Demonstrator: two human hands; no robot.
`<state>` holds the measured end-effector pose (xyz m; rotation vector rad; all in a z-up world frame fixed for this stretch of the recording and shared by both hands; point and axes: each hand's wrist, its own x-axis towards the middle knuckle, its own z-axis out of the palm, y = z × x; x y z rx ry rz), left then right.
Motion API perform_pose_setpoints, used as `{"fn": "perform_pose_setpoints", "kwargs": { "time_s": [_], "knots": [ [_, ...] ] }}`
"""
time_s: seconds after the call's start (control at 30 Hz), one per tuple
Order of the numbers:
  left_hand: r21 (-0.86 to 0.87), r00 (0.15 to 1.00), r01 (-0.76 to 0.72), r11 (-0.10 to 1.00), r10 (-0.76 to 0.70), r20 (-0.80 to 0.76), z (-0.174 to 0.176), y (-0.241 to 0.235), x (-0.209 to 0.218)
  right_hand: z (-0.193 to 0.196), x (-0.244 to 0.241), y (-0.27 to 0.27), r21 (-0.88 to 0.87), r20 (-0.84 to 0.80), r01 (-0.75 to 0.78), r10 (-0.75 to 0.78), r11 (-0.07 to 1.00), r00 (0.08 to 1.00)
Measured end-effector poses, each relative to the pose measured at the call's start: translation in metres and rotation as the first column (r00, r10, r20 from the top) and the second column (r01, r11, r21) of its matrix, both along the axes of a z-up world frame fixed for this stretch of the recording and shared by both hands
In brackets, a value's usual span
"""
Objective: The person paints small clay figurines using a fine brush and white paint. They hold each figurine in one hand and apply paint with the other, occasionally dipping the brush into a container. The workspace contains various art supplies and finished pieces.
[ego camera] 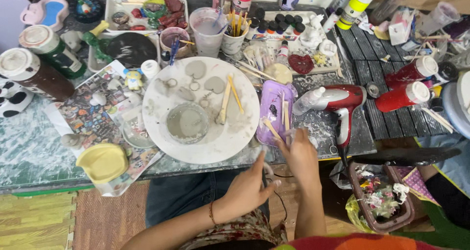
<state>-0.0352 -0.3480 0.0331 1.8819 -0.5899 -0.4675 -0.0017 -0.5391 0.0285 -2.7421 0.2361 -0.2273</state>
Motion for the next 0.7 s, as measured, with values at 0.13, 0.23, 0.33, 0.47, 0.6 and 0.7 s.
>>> {"fn": "perform_pose_setpoints", "kwargs": {
  "time_s": [0.13,0.23,0.33,0.47,0.6,0.7],
  "knots": [
    [0.085,0.999,-0.029,0.996,0.027,0.02,-0.011,-0.005,0.009,-0.003,0.002,-0.001,-0.028,0.017,-0.115,0.116,0.993,0.993],
    [0.15,0.997,0.014,0.989,-0.001,-0.083,-0.013,-0.006,0.017,-0.009,0.002,-0.005,-0.02,-0.027,-0.076,0.076,0.997,0.997],
    [0.112,0.999,-0.04,0.993,0.043,-0.024,-0.013,-0.009,0.022,-0.012,0.002,-0.014,-0.024,0.007,-0.073,0.073,0.997,0.997],
    [0.141,0.997,-0.083,0.986,0.082,0.016,-0.015,-0.013,0.033,-0.012,-0.004,-0.024,0.113,-0.01,-0.053,0.055,0.992,0.998],
    [0.255,0.987,-0.021,0.967,0.061,-0.149,-0.015,-0.013,0.035,-0.012,-0.005,-0.032,0.311,0.021,-0.057,0.054,0.949,0.998],
    [0.151,0.997,-0.058,0.987,0.066,-0.049,-0.015,-0.013,0.033,-0.013,-0.01,-0.041,0.44,-0.03,-0.016,0.032,0.898,0.999]
  ]
}}
